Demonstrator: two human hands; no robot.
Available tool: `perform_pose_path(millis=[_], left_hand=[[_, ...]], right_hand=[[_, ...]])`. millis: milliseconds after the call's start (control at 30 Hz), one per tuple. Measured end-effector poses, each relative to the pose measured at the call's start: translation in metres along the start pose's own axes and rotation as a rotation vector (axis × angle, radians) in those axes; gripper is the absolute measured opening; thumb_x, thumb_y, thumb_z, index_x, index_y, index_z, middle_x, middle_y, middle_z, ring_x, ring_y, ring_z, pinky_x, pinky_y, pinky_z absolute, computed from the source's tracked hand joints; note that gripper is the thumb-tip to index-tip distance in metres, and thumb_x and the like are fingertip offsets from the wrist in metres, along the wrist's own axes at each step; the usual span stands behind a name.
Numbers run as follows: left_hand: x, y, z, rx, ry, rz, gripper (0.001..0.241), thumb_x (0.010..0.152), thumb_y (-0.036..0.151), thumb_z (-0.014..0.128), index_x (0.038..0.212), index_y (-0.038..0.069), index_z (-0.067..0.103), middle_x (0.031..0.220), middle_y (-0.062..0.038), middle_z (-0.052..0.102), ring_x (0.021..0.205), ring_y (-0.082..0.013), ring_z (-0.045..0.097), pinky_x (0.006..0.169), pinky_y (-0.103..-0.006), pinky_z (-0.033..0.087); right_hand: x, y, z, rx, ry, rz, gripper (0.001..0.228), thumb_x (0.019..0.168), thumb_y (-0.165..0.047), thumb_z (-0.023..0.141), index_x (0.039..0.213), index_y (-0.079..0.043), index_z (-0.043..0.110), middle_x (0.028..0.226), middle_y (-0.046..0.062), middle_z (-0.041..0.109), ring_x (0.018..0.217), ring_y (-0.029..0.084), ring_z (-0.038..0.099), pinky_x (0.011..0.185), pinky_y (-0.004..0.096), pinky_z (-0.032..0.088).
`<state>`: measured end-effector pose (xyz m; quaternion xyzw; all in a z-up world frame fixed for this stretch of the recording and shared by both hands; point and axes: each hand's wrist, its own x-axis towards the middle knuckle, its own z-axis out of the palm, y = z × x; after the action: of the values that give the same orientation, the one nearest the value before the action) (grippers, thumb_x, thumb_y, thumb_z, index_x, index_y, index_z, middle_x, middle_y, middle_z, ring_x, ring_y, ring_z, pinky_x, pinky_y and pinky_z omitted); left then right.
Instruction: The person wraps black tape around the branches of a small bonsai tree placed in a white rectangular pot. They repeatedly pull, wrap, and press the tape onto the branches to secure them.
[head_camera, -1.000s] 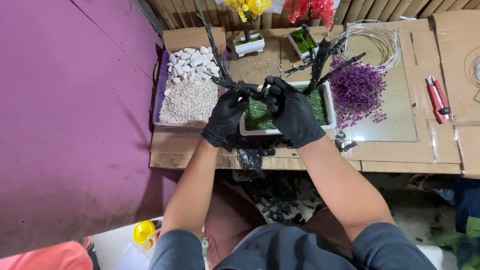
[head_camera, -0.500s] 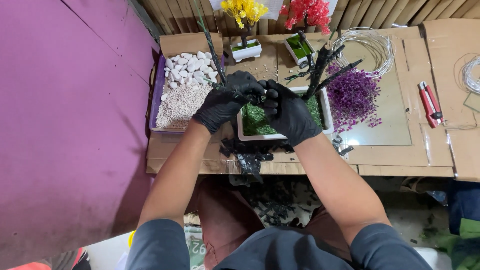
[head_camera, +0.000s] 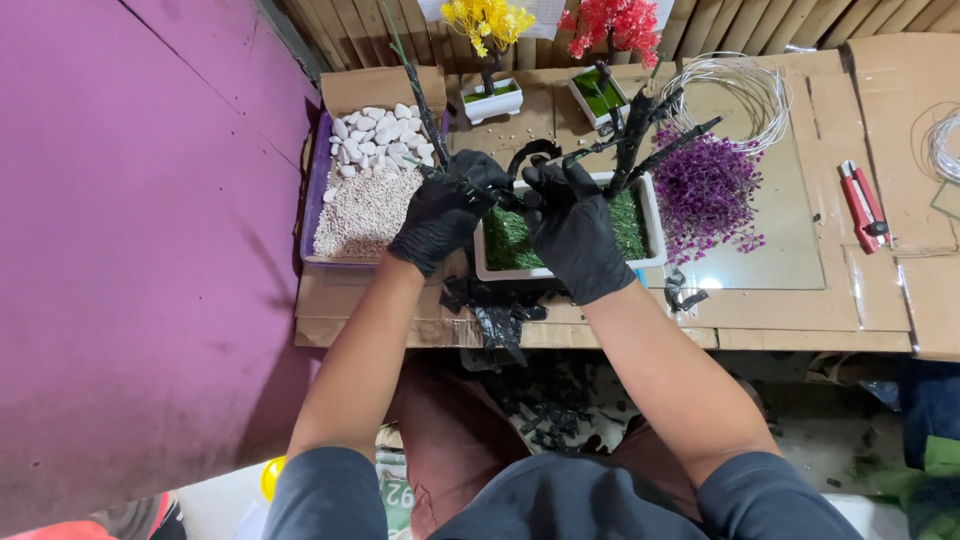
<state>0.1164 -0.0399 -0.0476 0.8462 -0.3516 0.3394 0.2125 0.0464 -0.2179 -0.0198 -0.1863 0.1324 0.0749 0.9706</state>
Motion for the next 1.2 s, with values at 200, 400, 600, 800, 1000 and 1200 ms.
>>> perform_pose_path(millis=[200, 400, 600, 800, 1000, 1200], left_hand=[[-0.006, -0.020, 0.022, 0.141, 0.234, 0.057, 0.023, 0.080, 0.057, 0.083, 0.077, 0.035, 0.077, 0.085, 0.008, 0.077, 0.091, -0.0155, 0.073, 0.086, -0.0322, 0.057], [-0.010, -0.016, 0.015, 0.184, 0.199, 0.129, 0.016, 0.087, 0.040, 0.081, 0.083, 0.025, 0.078, 0.085, 0.001, 0.077, 0.098, -0.0227, 0.073, 0.093, -0.0361, 0.057], [-0.027, -0.022, 0.034, 0.047, 0.094, 0.027, 0.010, 0.088, 0.035, 0.081, 0.087, 0.025, 0.079, 0.095, 0.000, 0.078, 0.110, -0.0198, 0.069, 0.106, -0.0369, 0.050], [-0.063, -0.022, 0.026, 0.199, -0.127, 0.015, 0.018, 0.092, 0.039, 0.078, 0.105, 0.027, 0.079, 0.103, 0.001, 0.078, 0.115, -0.0194, 0.069, 0.105, -0.0370, 0.052], [-0.034, 0.028, -0.033, -0.179, -0.338, -0.509, 0.026, 0.097, 0.054, 0.063, 0.111, 0.036, 0.075, 0.112, 0.010, 0.074, 0.123, -0.0135, 0.061, 0.113, -0.0330, 0.047], [-0.048, 0.045, -0.035, -0.178, -0.276, -0.561, 0.023, 0.099, 0.045, 0.065, 0.111, 0.028, 0.075, 0.113, 0.001, 0.074, 0.122, -0.0243, 0.063, 0.104, -0.0430, 0.053]], right_hand=[[-0.007, 0.004, -0.006, 0.073, -0.105, -0.044, 0.035, 0.097, -0.027, 0.063, 0.117, 0.002, 0.063, 0.129, 0.024, 0.067, 0.088, 0.028, 0.068, 0.071, 0.033, 0.060], [-0.021, 0.017, -0.023, -0.112, -0.240, -0.225, 0.048, 0.100, -0.025, 0.052, 0.144, -0.006, 0.052, 0.144, 0.023, 0.058, 0.102, 0.029, 0.071, 0.083, 0.032, 0.063], [-0.112, 0.036, -0.004, -0.463, -0.122, -0.477, 0.053, 0.102, -0.014, 0.055, 0.151, -0.005, 0.039, 0.130, 0.021, 0.065, 0.097, 0.028, 0.071, 0.074, 0.034, 0.061], [-0.119, 0.069, -0.056, -0.785, -0.059, -0.566, 0.037, 0.104, -0.010, 0.052, 0.140, -0.003, 0.056, 0.117, 0.015, 0.067, 0.101, 0.022, 0.068, 0.086, 0.036, 0.060], [-0.118, 0.073, -0.038, -0.939, -0.146, -0.675, 0.028, 0.100, -0.004, 0.058, 0.127, -0.006, 0.066, 0.120, 0.012, 0.064, 0.112, 0.029, 0.067, 0.097, 0.041, 0.055], [-0.079, 0.079, -0.028, -0.877, -0.168, -0.777, 0.035, 0.101, -0.010, 0.062, 0.136, -0.007, 0.058, 0.136, 0.011, 0.051, 0.129, 0.023, 0.054, 0.113, 0.044, 0.042]])
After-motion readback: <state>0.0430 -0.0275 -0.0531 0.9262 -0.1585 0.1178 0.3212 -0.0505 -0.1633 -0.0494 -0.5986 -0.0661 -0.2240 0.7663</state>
